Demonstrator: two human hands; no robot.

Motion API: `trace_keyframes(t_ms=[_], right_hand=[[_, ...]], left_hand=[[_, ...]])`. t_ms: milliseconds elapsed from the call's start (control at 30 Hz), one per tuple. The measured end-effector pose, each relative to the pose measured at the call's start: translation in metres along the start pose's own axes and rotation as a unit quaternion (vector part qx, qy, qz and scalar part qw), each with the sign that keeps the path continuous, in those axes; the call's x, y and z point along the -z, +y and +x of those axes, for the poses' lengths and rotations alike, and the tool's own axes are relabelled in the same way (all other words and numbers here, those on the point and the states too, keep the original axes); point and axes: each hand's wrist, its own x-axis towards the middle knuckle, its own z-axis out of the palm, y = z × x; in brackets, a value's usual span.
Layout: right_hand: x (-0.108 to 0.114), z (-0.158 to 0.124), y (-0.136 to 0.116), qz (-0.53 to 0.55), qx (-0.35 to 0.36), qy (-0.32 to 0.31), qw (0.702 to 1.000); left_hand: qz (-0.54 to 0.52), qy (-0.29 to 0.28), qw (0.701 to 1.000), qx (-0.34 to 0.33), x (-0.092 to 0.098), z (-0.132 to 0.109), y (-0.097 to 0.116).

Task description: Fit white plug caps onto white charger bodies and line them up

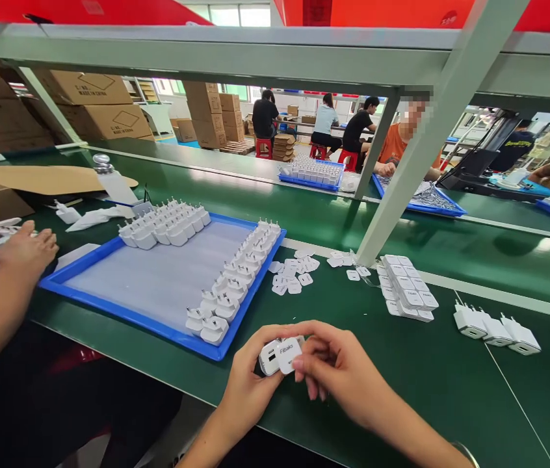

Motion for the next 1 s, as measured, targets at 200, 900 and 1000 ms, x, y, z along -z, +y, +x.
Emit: trace_keyframes(t_ms=[200,900,1000], right_hand=[[-0.015,0.007,0.015,0.074,-0.025,0.005,0.997],[-0.015,0.010,0.020,0.082,-0.067,0.035,0.994],[-0.013,0.011,0.021,0.087,-0.079,0.029,0.993]], left_hand=[[0.031,-0.007,0.999,-0.020,0.001,0.000,-0.001],[0.076,-0.013,0.996,-0.047,0.000,-0.007,-0.009],[0.057,-0.025,0.996,-0.057,0.000,-0.008,-0.011]])
